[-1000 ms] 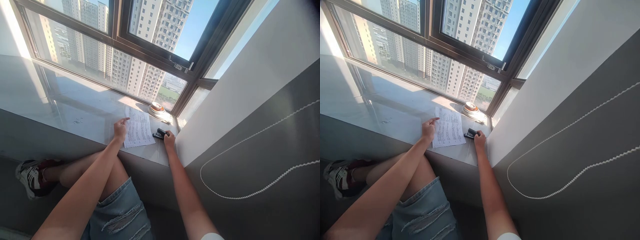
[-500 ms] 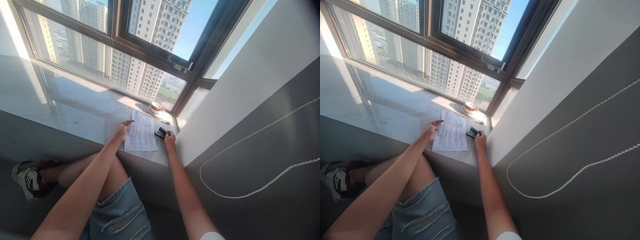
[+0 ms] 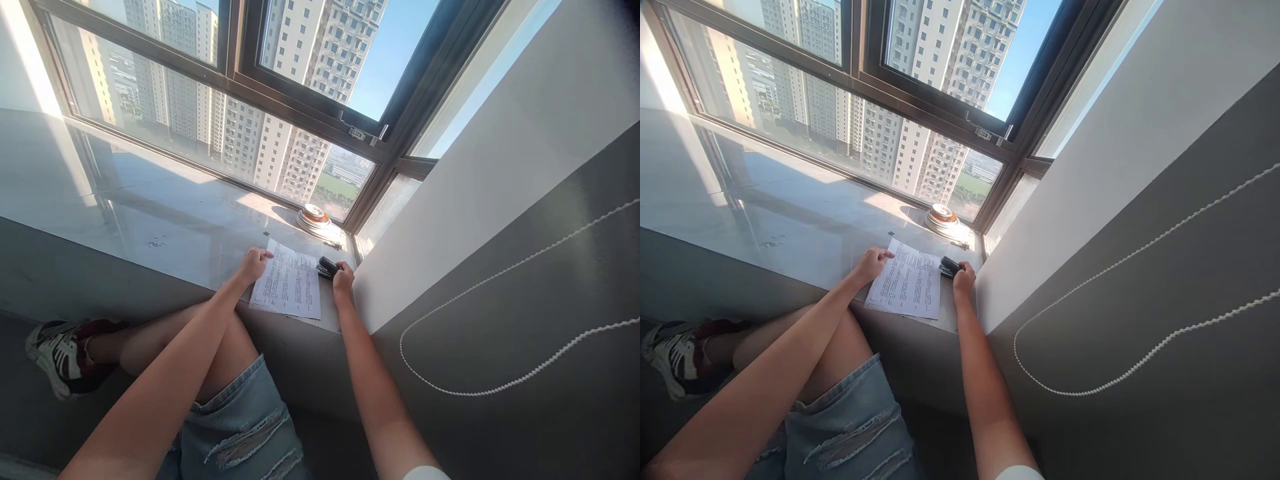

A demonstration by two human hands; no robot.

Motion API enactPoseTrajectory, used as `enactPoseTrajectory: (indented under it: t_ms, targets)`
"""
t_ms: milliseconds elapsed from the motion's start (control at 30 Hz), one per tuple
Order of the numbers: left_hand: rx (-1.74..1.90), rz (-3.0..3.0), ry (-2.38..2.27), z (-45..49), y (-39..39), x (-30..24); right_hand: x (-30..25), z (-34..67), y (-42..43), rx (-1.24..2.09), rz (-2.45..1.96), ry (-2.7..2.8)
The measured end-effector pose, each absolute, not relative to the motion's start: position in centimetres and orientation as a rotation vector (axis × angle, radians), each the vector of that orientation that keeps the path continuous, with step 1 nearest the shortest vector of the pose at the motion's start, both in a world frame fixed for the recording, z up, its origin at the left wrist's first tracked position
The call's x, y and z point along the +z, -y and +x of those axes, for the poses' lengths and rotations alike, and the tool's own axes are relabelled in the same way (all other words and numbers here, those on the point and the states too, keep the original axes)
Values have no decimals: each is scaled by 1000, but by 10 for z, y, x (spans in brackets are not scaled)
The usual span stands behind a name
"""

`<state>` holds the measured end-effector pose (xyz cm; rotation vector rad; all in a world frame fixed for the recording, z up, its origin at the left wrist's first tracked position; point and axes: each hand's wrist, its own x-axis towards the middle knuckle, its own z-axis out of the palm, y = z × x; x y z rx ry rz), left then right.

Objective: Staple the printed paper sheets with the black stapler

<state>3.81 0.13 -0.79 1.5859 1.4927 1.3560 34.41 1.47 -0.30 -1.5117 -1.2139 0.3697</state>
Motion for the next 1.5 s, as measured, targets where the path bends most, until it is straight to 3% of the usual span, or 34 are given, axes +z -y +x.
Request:
enactPoseTrajectory:
  t_ms: [633,1233,1500]
  targets:
    - [822,2267,-1752,64,9,-17,-2,331,-11,144,-1401,1772]
    - [844,2239,-1754,64,7,-15,-1,326,4,-190,-1453,2187]
    - [901,2210,-1935,54,3,-6,-7,347,-8,161,-1558,1747]
